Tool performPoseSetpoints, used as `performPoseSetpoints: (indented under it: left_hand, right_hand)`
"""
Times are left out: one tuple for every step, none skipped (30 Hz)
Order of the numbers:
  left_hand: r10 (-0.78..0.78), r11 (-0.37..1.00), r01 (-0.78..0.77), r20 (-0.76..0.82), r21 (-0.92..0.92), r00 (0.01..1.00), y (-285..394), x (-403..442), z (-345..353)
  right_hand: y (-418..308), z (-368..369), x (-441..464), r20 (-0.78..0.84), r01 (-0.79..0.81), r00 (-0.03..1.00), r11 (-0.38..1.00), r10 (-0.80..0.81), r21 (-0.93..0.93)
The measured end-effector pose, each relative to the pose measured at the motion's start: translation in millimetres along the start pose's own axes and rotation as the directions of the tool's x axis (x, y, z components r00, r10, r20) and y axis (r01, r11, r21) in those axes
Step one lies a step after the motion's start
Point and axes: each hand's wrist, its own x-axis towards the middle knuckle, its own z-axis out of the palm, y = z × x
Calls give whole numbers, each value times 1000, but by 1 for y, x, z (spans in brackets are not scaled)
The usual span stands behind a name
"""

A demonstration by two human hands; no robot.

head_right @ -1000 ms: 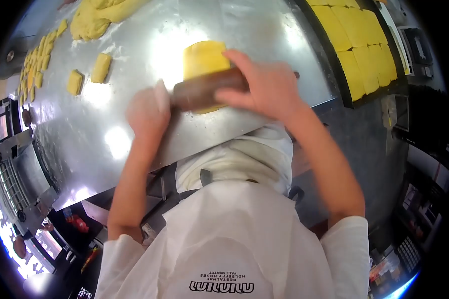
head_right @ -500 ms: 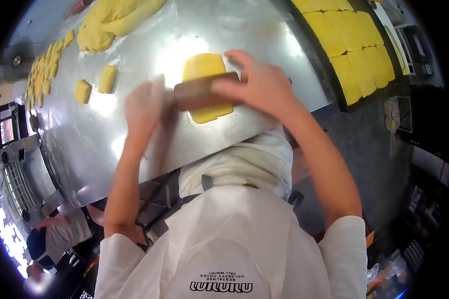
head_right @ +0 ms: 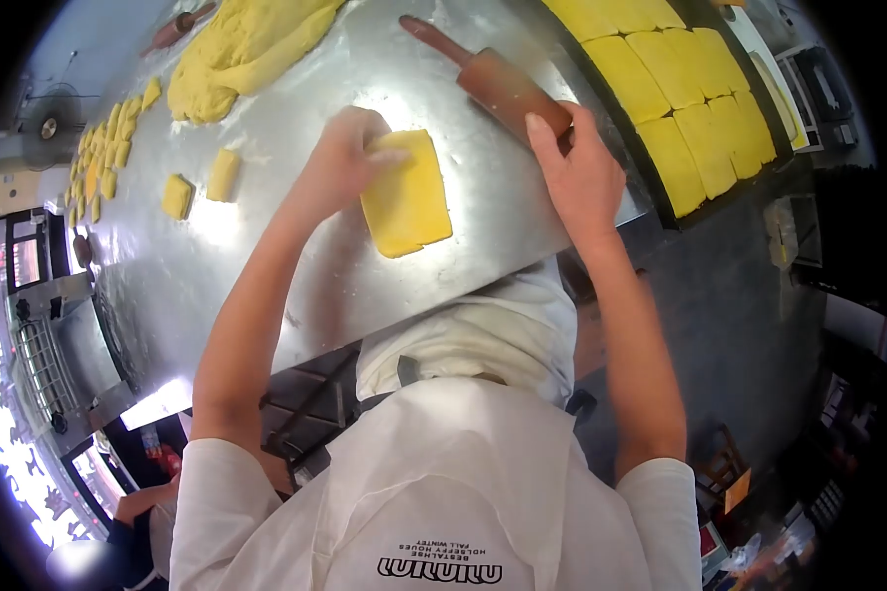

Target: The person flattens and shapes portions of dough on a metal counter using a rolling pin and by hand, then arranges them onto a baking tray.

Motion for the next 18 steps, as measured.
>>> performPoseSetpoints:
  left_hand:
    - [-79, 996, 80, 27, -49, 997, 13, -2, -8]
    - [-156, 982, 161, 57, -97, 986, 27, -10, -15]
    - [-234, 959, 246, 92, -143, 968, 41, -19, -22]
    - [-276, 945, 277, 32, -174, 961, 47, -28, -25]
    - [-319, 929, 306, -28, -206, 947, 50, -38, -30]
    - [-363, 911, 334, -87, -240, 928, 51, -48, -35]
    - [-389, 882, 324, -140, -341, 911, 39, -63, -35]
    - [-496, 786, 371, -147, -494, 856, 28, -78, -32]
    - [-597, 666, 391, -140, -635, 790, 17, -93, -29]
    - [-688, 527, 381, -119, -759, 716, 7, -109, -27]
    - [-713, 552, 432, -135, -714, 688, -5, -127, -26]
    - [-738, 567, 482, -153, -668, 657, -16, -146, -25]
    - [-763, 574, 533, -170, -622, 624, -19, -160, -29]
    - [-764, 597, 511, -243, -619, 598, -19, -172, -30]
    - [-759, 620, 490, -312, -612, 571, -15, -178, -33]
    - [-752, 642, 471, -375, -605, 542, -13, -185, -34]
    - [-730, 677, 465, -440, -571, 523, -19, -186, -34]
    - [-707, 694, 384, -475, -610, 523, -27, -184, -31]
  right_hand:
    - [1, 2, -1, -7, 19, 1000, 1000, -19, -22]
    - [2, 3, -2, -2, 26, 1000, 999, -26, -22]
    - [2, 3, -2, 7, 33, 999, 999, -33, -22]
    - [2, 3, -3, 17, 42, 999, 999, -41, -22]
    - [2, 3, -3, 15, 36, 999, 999, -36, -15]
    - [3, 4, -3, 16, 30, 999, 1000, -30, -8]
    - [3, 5, -4, 19, 27, 999, 1000, -27, 2]
    - [2, 5, -5, 9, 27, 1000, 999, -27, -26]
    - [1, 5, -5, 0, 32, 999, 998, -32, -52]
    - [1, 7, -5, -7, 39, 999, 996, -40, -76]
    - [4, 8, -5, -15, 64, 998, 991, -67, -113]
    - [2, 8, -6, -6, 66, 998, 992, -67, -112]
    - [-1, 8, -7, -4, 65, 998, 992, -65, -109]
    - [-2, 8, -9, -4, 62, 998, 992, -63, -109]
    - [-2, 8, -10, -1, 70, 997, 987, -71, -141]
    - [-1, 9, -11, -4, 71, 997, 988, -72, -140]
    - [0, 10, -11, -6, 73, 997, 987, -75, -140]
    - [-2, 12, -12, -10, 76, 997, 987, -78, -141]
